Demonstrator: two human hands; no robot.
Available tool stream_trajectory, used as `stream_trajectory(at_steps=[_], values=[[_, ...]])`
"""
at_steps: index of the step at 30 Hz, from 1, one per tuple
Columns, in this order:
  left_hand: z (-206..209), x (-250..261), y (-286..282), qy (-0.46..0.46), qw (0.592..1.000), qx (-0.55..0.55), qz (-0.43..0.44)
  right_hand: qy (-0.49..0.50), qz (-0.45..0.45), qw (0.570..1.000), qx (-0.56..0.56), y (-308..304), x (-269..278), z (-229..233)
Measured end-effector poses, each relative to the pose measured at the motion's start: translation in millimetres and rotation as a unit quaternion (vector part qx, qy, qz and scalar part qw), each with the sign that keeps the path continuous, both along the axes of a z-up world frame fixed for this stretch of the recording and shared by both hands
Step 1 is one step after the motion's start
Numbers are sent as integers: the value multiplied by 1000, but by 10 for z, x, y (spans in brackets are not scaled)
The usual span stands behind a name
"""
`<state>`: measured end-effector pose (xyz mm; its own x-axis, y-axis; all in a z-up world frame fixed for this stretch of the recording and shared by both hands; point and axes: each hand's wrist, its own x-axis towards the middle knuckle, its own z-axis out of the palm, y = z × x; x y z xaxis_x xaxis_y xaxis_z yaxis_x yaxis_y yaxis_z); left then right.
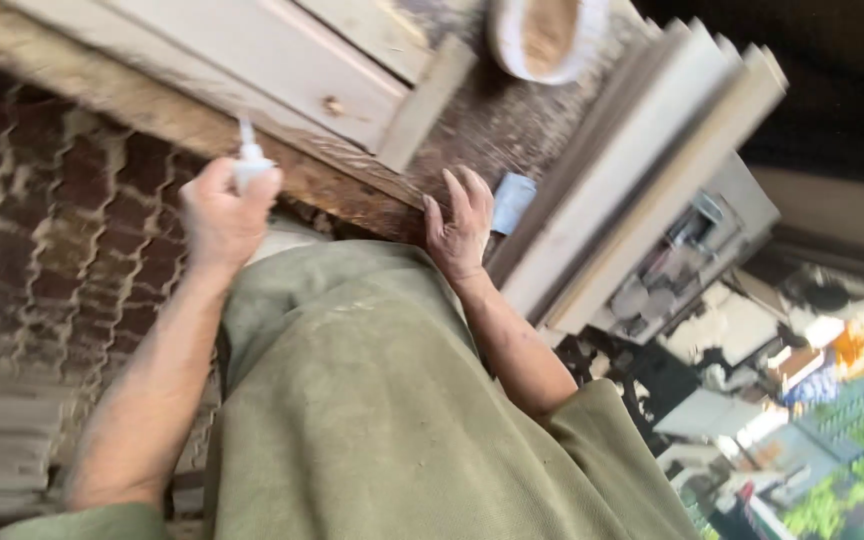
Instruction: Sanding wood planks and applying filler/glue to surface imperfections.
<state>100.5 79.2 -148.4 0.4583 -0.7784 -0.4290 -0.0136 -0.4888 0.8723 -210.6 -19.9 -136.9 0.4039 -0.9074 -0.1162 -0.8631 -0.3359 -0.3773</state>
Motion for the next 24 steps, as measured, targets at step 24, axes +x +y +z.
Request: stream_trajectory(at_steps=[24], values=[[-981,1286,-1315,-297,917,-266,26,36,270,962,-20,-112,1214,-815]])
